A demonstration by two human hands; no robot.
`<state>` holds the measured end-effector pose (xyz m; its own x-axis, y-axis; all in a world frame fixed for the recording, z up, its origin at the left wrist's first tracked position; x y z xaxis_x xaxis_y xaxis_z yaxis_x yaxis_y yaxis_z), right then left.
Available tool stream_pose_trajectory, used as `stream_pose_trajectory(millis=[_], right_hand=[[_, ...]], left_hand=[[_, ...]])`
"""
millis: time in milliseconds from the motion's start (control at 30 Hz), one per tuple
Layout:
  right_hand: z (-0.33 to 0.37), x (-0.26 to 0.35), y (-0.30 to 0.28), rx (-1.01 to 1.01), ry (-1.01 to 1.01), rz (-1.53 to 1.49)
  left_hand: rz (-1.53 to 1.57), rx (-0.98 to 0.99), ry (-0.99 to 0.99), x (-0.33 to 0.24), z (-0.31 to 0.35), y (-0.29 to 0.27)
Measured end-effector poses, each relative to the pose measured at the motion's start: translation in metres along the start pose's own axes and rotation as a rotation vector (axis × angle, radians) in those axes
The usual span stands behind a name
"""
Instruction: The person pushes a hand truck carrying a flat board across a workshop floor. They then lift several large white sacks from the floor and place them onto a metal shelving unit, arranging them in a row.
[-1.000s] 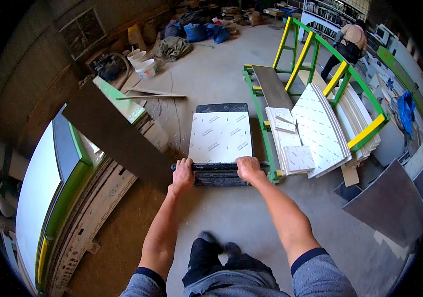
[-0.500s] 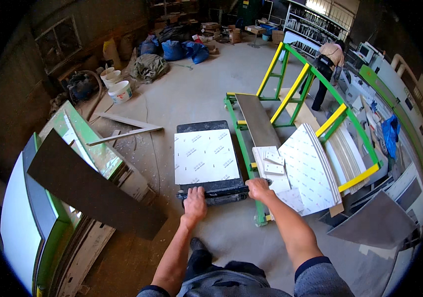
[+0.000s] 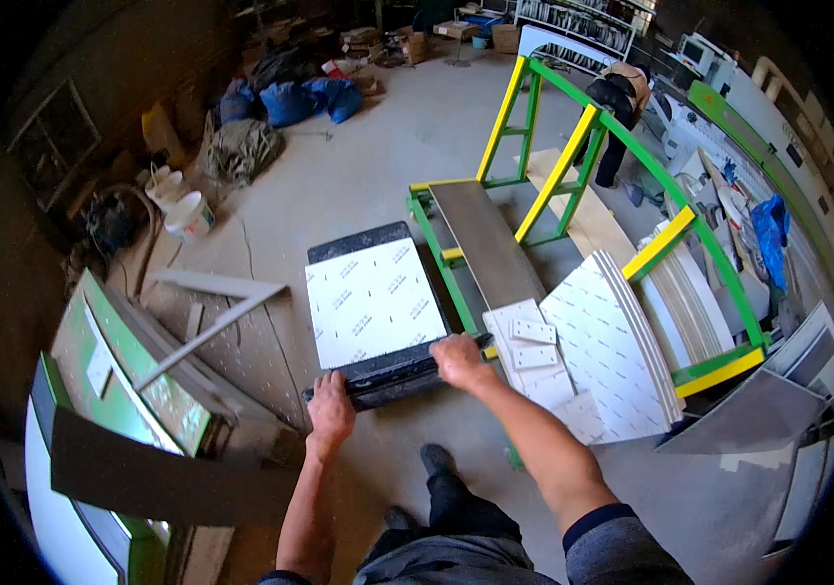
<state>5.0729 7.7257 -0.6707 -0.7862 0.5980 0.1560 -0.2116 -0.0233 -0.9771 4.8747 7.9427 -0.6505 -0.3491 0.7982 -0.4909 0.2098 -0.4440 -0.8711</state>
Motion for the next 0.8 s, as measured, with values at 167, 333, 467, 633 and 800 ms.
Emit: stream_pose_trajectory(millis=[167, 333, 467, 633, 800], right_hand=[[-0.092, 0.011, -0.027, -0.084, 0.011, -0.091], [-0.17, 0.012, -0.023, -0.052, 0.06, -0.158], [-0.233, 0.01, -0.037, -0.048, 0.083, -0.155], [-0.293, 0.003, -0.049, -0.093, 0.094, -0.167], [-0.338, -0.004, -0.055, -0.188, 0.12, -0.145]], left_hand=[[-0.095, -0.018, -0.032, 0.035, -0.088, -0.03], [-0.083, -0.035, -0.08, 0.073, -0.167, -0.038], [-0.097, -0.049, -0.023, 0.103, -0.231, -0.046], [-0.109, -0.052, 0.055, 0.12, -0.298, -0.063], [-0.077, -0.038, 0.102, 0.141, -0.353, -0.073]])
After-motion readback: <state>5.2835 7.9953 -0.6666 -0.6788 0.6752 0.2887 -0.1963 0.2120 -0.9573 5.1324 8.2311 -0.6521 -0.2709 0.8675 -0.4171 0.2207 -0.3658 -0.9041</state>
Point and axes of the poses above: each hand's wrist, its own z-axis away from the middle knuckle, its own y-axis out of the palm, x = y × z, the point moved 1 cm from there along -z, towards the middle knuckle, and after that the axes turned 1 degree about x, right-handed, at the moved point
